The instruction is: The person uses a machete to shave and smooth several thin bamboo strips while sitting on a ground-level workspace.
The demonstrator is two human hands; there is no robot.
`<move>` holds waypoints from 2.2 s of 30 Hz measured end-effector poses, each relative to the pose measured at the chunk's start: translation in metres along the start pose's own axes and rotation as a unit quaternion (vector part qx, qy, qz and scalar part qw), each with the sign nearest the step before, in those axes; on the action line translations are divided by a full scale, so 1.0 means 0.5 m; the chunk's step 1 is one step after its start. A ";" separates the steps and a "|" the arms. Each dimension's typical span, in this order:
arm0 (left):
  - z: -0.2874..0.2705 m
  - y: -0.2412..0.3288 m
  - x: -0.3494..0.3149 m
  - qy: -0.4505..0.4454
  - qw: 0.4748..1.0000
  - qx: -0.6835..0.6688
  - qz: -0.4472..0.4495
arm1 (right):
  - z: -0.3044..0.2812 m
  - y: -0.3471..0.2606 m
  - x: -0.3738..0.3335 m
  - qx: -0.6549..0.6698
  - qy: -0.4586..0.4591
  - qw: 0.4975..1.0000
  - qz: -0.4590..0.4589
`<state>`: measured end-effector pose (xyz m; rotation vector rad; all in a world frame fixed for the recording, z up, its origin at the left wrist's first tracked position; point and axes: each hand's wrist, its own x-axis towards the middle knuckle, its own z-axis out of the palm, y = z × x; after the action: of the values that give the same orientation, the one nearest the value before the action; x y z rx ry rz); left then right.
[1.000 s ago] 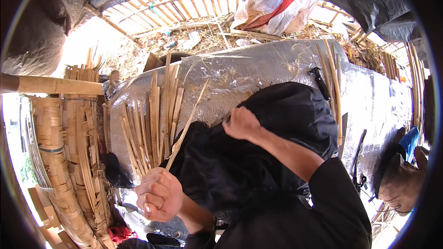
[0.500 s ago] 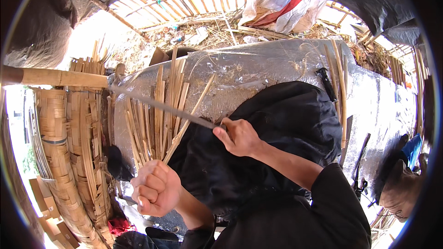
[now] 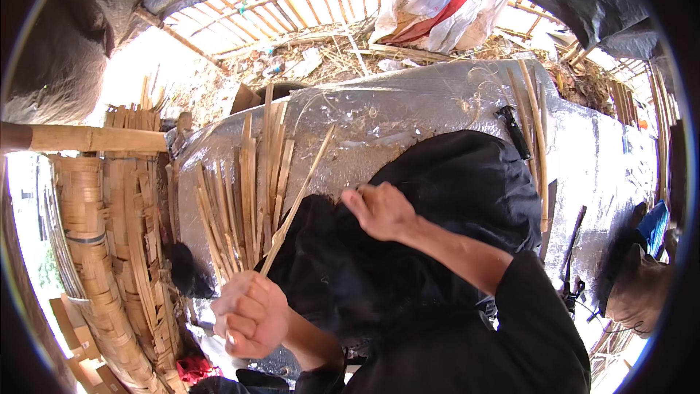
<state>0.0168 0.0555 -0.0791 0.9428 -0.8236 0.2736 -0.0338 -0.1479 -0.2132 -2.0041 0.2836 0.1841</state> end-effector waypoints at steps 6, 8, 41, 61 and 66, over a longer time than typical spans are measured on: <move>0.001 0.009 0.015 -0.007 1.000 0.001 -0.020 | 0.014 0.000 -0.003 -0.034 0.009 0.999 -0.006; 0.002 0.017 0.005 -0.011 1.000 0.012 -0.020 | -0.007 0.050 0.037 -0.049 -0.053 0.993 0.089; 0.026 0.024 0.017 0.039 0.997 0.057 -0.032 | -0.048 -0.003 -0.016 -0.068 -0.002 0.997 0.038; -0.005 0.023 -0.016 0.040 0.998 0.040 -0.040 | 0.010 -0.007 -0.083 -0.031 0.018 0.994 -0.108; 0.003 0.019 -0.025 0.068 0.996 0.060 0.009 | 0.016 -0.078 -0.125 -0.016 0.031 0.991 -0.126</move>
<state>0.0028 0.0616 -0.0820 1.0168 -0.6963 0.4022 -0.0831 -0.1169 -0.1672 -2.0587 0.0651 -0.0344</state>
